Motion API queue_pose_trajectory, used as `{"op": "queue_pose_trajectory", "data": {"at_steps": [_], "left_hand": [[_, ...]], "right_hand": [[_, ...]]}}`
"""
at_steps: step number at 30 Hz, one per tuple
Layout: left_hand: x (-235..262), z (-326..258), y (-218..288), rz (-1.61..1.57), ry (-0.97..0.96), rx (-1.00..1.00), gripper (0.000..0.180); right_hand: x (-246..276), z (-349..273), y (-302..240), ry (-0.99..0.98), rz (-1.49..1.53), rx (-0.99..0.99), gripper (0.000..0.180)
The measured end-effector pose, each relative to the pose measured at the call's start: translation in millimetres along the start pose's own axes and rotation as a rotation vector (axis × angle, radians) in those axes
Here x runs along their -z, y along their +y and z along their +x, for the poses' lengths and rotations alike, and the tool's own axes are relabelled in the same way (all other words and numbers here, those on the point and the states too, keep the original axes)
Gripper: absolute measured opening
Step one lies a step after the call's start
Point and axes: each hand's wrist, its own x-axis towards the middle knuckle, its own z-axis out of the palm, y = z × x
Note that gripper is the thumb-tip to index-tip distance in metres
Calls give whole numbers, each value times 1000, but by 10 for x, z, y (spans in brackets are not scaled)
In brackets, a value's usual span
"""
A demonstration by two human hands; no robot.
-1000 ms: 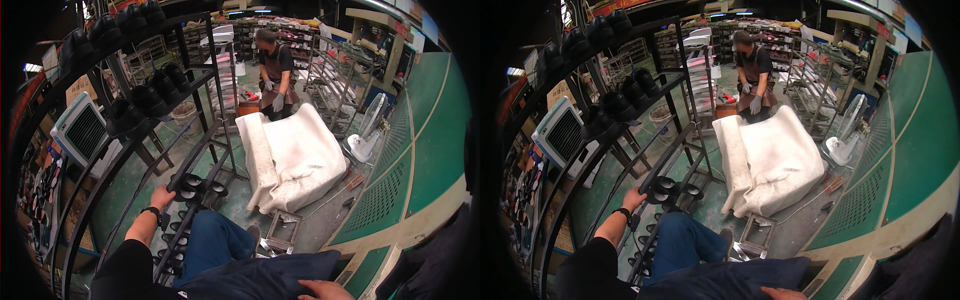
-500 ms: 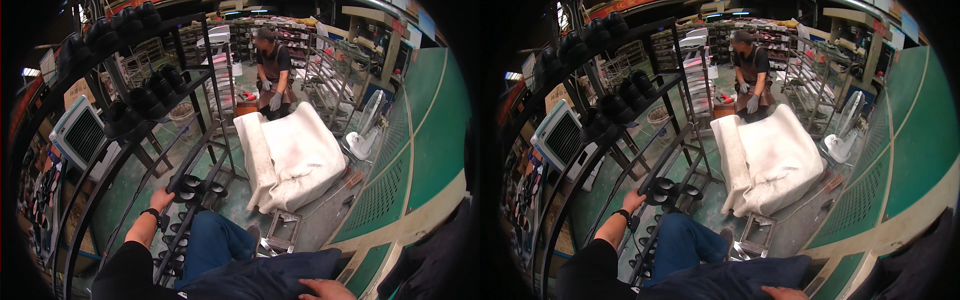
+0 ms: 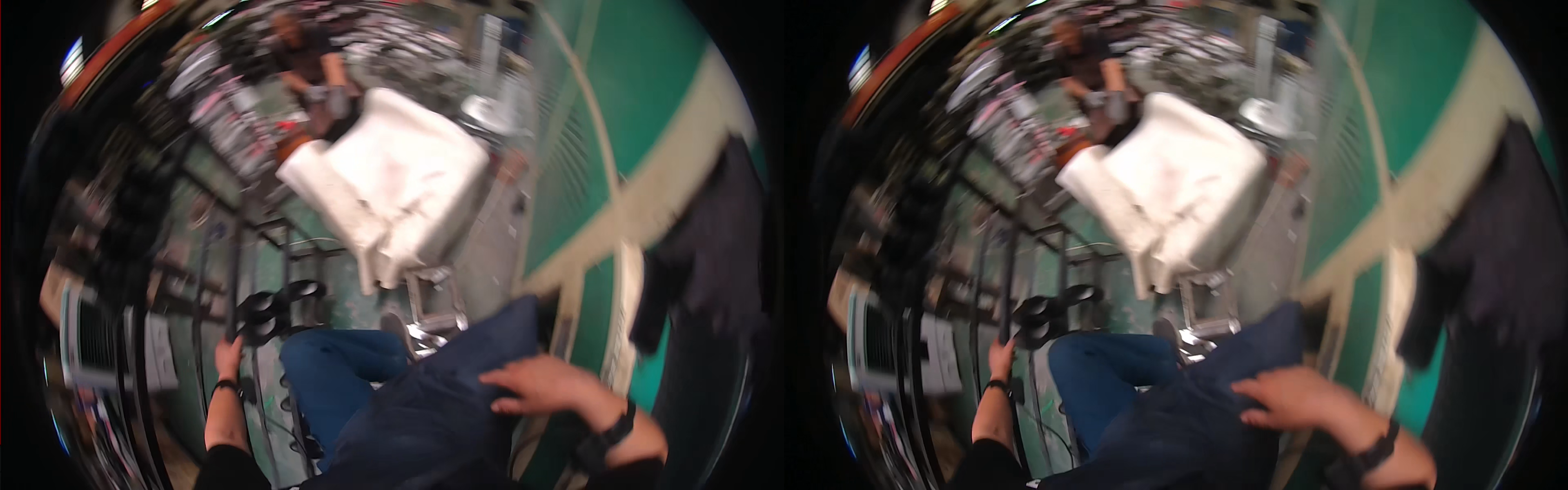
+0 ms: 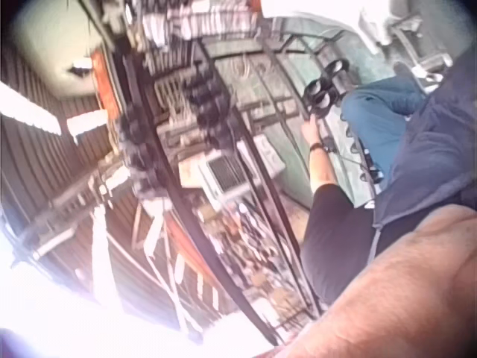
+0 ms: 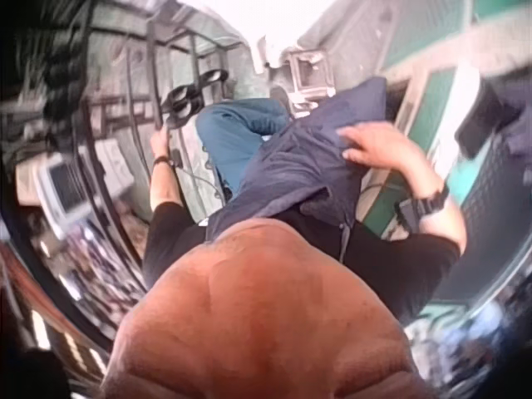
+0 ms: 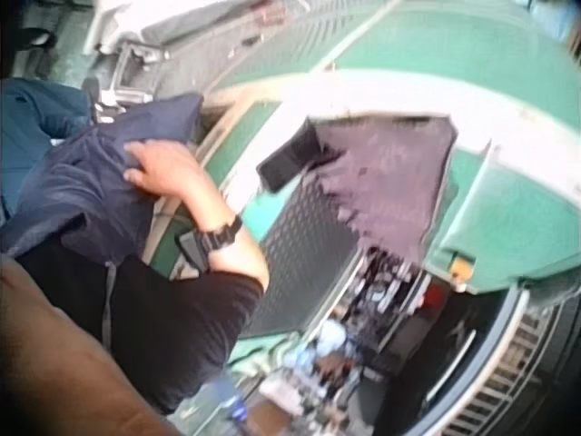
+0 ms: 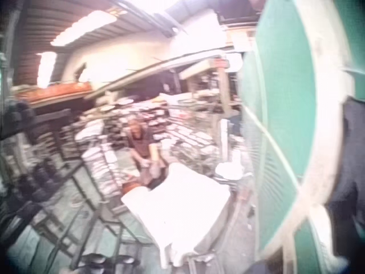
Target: Inspecting and organizing shoes on a rack in a factory setting.
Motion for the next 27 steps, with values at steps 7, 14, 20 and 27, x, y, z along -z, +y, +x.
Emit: {"op": "queue_pose_trajectory", "data": {"at_steps": [7,14,20,27], "left_hand": [[-114,177,2,-88,-84,9,37],[-112,192,20,-51,-93,17,35],[-71,75,135,-36,-75,49,40],[-93,52,166,-68,-88,-6,37]], "right_hand": [[51,-58,-3,35,17,-8,54],[-11,-125,-54,24,35,-33,55],[12,-89,-58,13,18,-10,54],[19,-124,-78,-3,30,-48,57]]}}
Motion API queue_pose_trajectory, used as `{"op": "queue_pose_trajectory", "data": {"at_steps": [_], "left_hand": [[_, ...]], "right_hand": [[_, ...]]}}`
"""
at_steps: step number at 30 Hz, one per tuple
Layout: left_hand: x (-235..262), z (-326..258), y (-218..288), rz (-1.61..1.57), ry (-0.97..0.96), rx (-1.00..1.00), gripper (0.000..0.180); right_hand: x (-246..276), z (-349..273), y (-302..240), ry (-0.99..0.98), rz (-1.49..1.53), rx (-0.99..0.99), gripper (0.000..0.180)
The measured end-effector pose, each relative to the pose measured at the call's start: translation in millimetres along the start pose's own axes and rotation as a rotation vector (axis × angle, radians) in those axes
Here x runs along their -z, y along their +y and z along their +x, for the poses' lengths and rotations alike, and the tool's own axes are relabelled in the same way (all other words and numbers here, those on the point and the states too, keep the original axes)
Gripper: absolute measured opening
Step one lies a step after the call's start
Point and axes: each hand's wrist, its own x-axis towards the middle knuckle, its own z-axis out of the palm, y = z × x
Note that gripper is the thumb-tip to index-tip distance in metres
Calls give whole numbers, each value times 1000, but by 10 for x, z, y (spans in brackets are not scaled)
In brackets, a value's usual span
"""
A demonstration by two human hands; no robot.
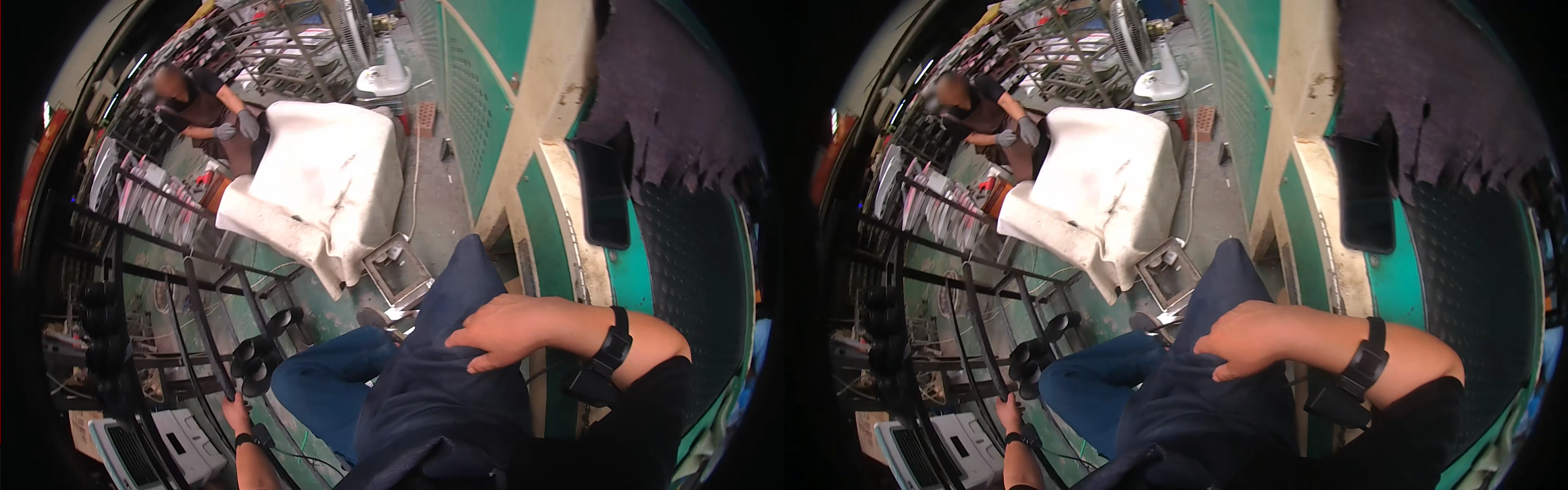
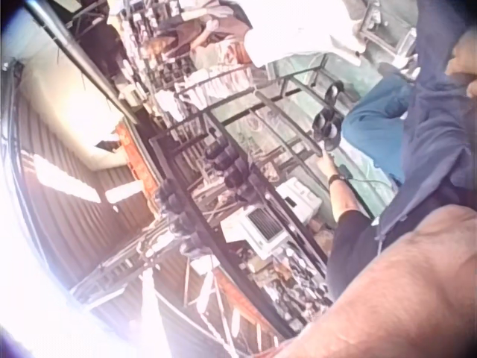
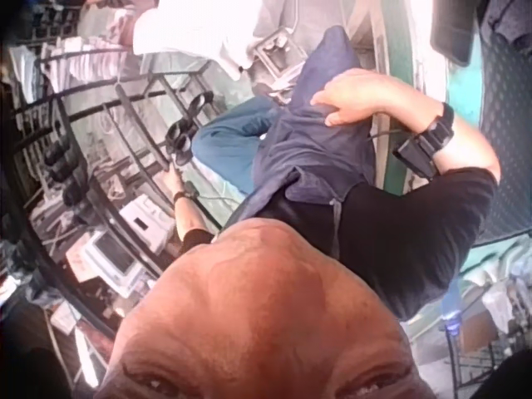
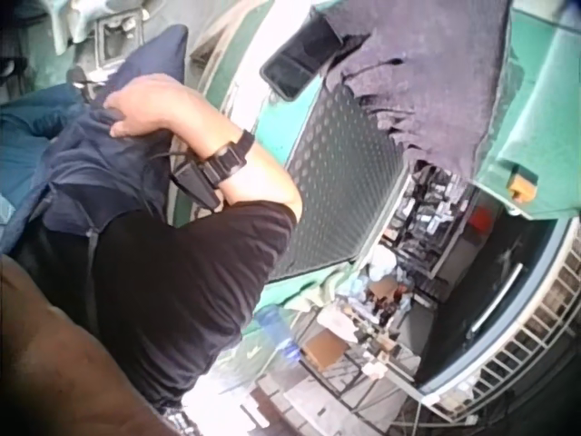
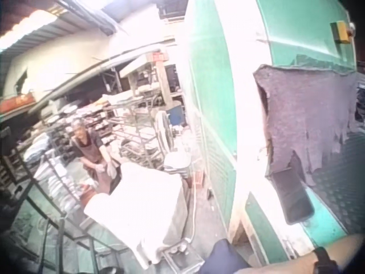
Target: Inspecting and organizing shoes on a rack in a factory setting.
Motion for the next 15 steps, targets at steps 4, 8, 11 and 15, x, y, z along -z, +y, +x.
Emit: {"op": "queue_pose_trajectory", "data": {"at_steps": [4,8,11,15], "left_hand": [[-4,-61,46,21,22,21,36],[7,-70,78,65,36,38,38],[-19,-76,122,79,40,34,40],[21,-69,115,62,44,0,40]], "right_hand": [[-11,16,12,-11,3,5,57],[1,24,38,-18,-3,15,57],[7,24,57,-17,-2,17,58],[66,43,27,-26,-19,16,59]]}}
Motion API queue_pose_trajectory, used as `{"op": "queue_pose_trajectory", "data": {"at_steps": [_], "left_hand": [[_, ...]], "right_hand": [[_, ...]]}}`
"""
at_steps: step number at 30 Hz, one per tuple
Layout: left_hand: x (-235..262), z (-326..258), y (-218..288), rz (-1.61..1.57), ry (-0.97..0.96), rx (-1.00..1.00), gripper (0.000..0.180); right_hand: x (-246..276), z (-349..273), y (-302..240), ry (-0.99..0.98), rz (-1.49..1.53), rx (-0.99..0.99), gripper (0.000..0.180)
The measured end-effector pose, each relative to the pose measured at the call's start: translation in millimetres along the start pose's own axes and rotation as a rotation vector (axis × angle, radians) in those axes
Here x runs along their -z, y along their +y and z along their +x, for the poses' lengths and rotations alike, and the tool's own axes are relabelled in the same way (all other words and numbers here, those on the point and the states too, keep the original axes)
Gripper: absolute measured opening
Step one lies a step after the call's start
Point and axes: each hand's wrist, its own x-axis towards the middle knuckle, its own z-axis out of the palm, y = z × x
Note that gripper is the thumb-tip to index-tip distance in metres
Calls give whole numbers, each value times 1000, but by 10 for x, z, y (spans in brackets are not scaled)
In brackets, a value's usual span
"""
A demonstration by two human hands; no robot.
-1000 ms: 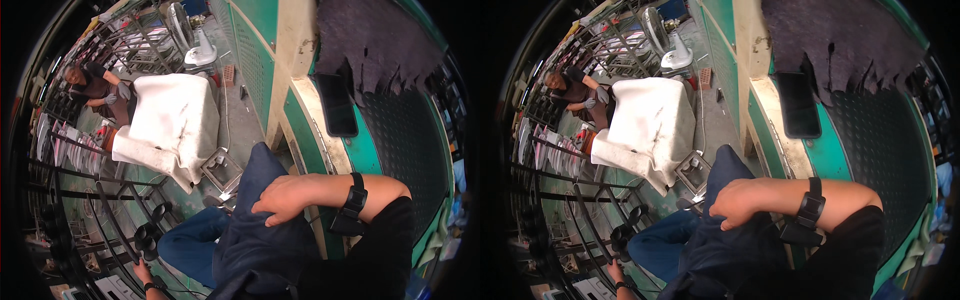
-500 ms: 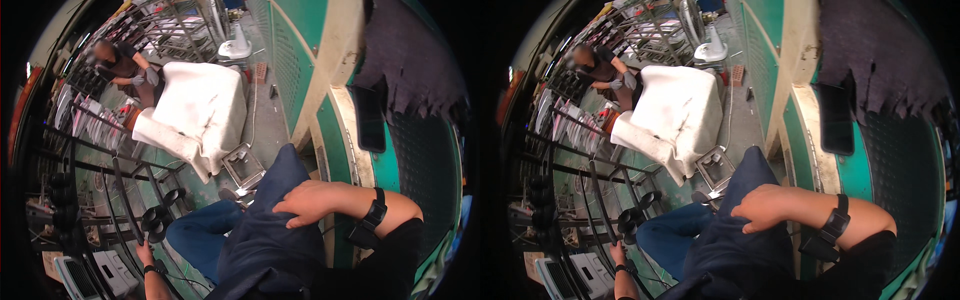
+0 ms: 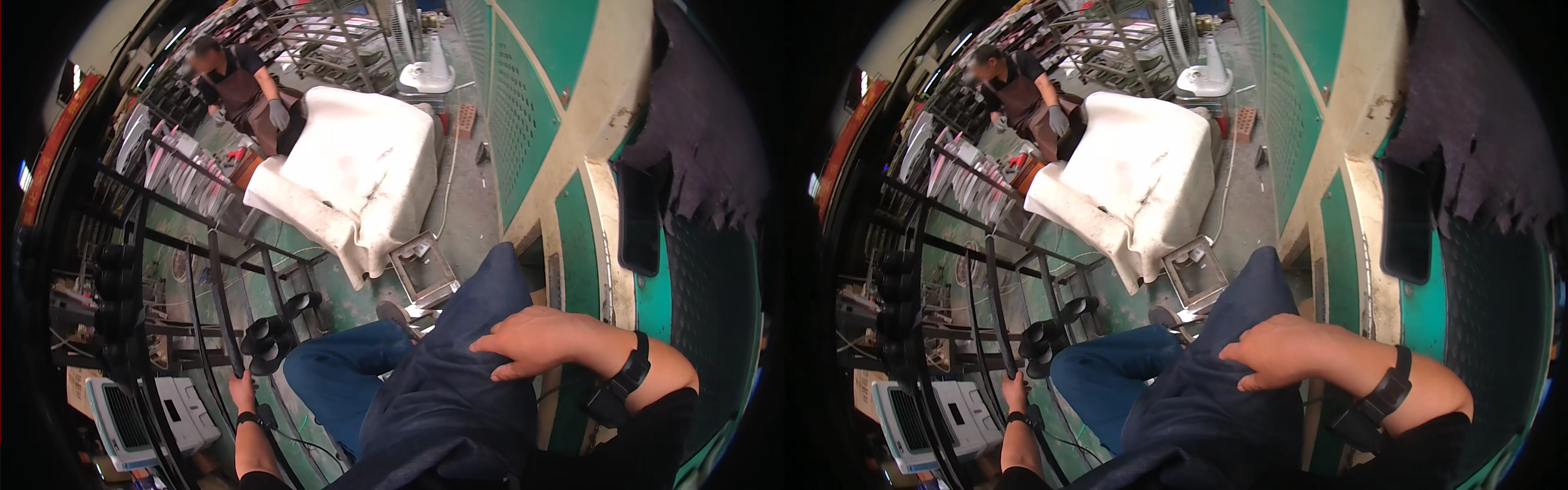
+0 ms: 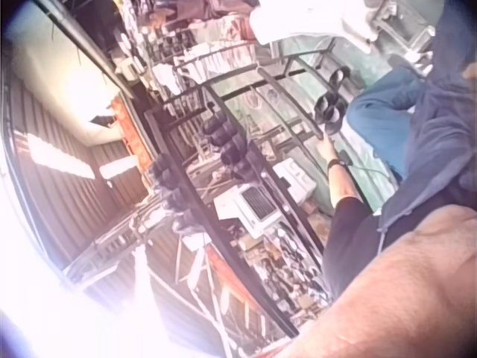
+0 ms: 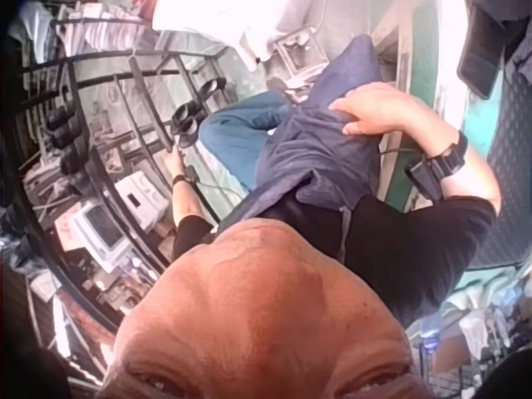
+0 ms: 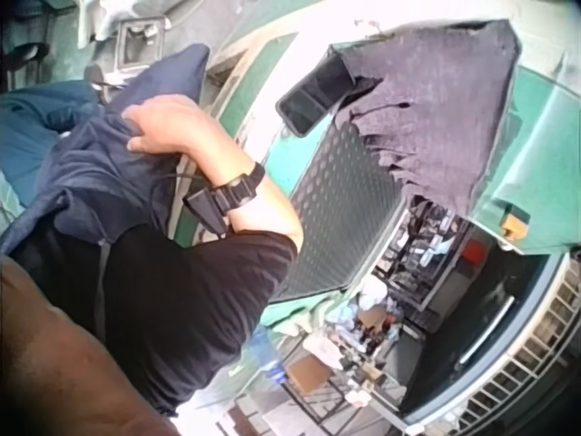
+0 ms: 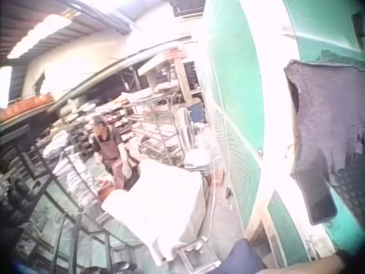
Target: Inspecting and organizing shoes on a rack in a factory setting.
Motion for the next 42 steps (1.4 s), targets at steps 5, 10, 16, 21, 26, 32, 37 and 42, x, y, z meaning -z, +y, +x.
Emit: {"op": "queue_pose_trajectory", "data": {"at_steps": [5,10,16,21,26,32,37,42], "left_hand": [[-12,-7,-5,54,2,26,38],[-5,-96,96,124,12,74,40],[61,-130,40,185,76,100,40],[7,-137,110,181,56,99,43],[6,-167,188,189,57,85,43],[21,-133,118,219,51,101,42],[19,-140,152,248,47,99,43],[4,-152,173,242,51,106,43]], "right_hand": [[-81,-11,12,53,-13,14,55],[-71,-29,-23,51,8,31,59],[-23,-12,-41,32,-17,29,61],[45,-55,-115,40,4,19,61],[67,-45,-131,35,0,17,61],[37,-33,-108,47,0,50,61],[32,-33,-97,52,20,54,62],[20,-25,-98,46,15,48,63]]}}
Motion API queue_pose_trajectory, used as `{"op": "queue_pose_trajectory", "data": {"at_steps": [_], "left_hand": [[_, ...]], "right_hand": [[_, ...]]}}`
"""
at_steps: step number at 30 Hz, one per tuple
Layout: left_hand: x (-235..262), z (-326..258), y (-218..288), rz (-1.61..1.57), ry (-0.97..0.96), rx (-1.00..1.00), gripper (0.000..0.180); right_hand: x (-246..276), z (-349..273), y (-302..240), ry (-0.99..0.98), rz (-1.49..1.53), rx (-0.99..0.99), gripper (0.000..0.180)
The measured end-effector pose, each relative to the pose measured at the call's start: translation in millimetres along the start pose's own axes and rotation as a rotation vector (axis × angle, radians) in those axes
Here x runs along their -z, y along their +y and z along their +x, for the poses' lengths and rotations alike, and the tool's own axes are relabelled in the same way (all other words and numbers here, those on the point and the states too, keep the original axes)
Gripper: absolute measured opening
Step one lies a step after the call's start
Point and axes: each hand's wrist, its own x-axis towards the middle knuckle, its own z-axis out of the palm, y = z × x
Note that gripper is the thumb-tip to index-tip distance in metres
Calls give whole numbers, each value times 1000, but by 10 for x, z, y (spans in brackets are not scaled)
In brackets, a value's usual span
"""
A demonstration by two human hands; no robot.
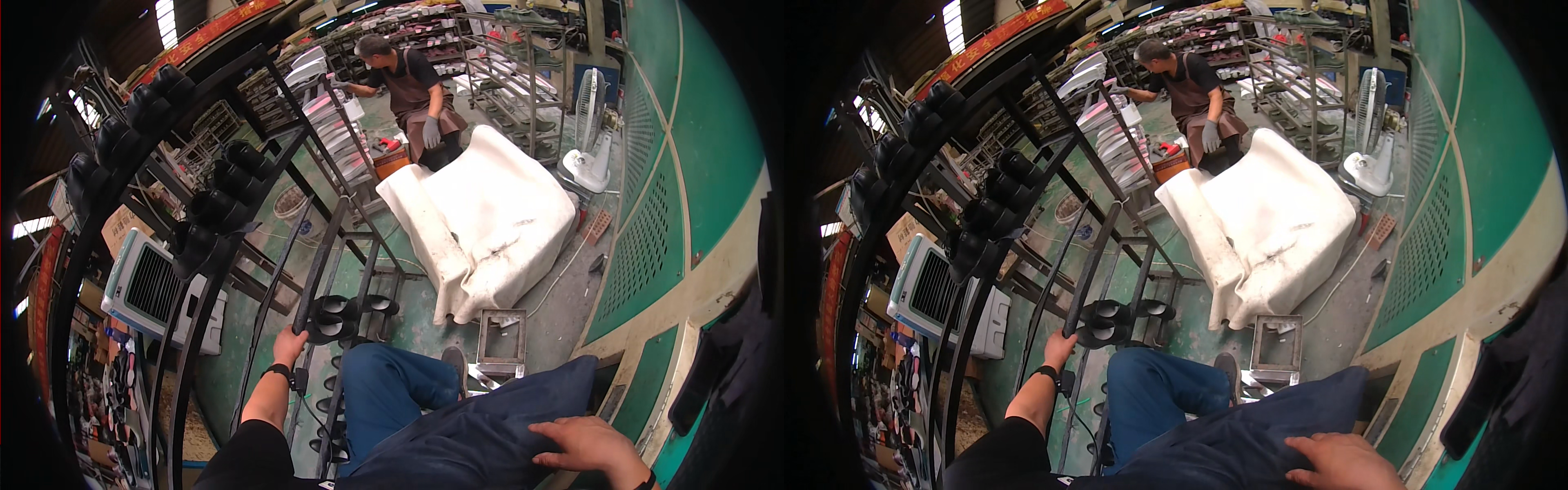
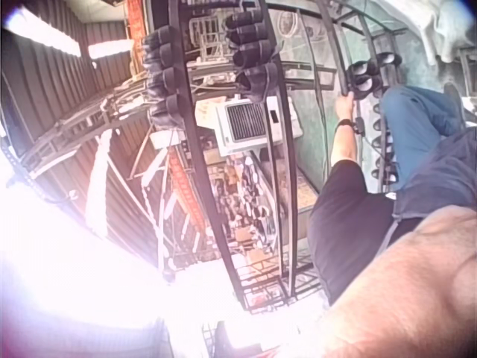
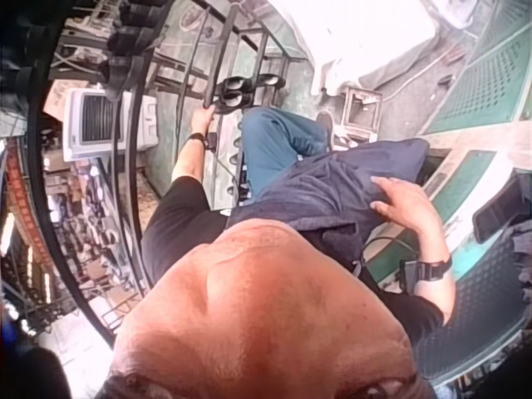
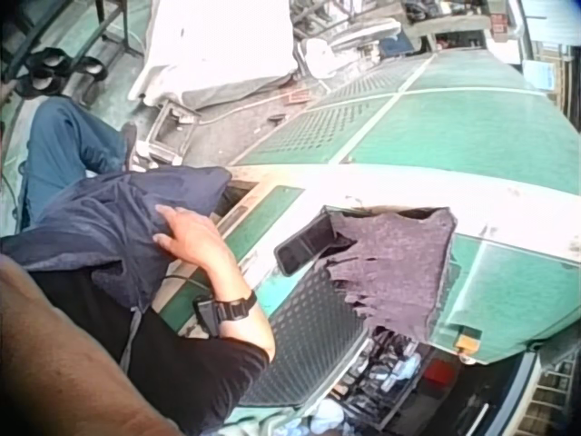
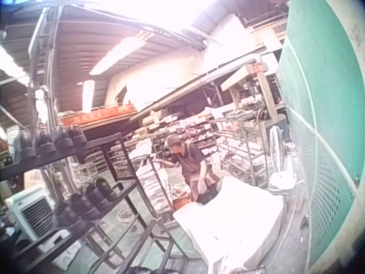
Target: Inspecting and organizing shoes on a rack in a factory setting.
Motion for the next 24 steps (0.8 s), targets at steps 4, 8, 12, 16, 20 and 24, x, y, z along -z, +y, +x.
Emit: {"op": "queue_pose_trajectory", "data": {"at_steps": [4,8,12,16,20,24], "left_hand": [[13,37,-71,4,5,0,43],[0,8,-13,-8,3,-9,43],[23,-21,22,-1,0,-3,44],[36,-24,31,-2,-7,9,44],[16,0,-16,-9,-5,3,43],[39,-35,33,-25,-14,5,43]], "right_hand": [[22,-21,5,1,11,4,63],[47,-18,-34,-9,-7,-19,62],[29,-11,-17,7,-13,-3,62],[5,-13,2,29,-9,20,61],[5,-18,6,35,3,36,62],[37,-13,-21,-7,-6,-6,63]]}}
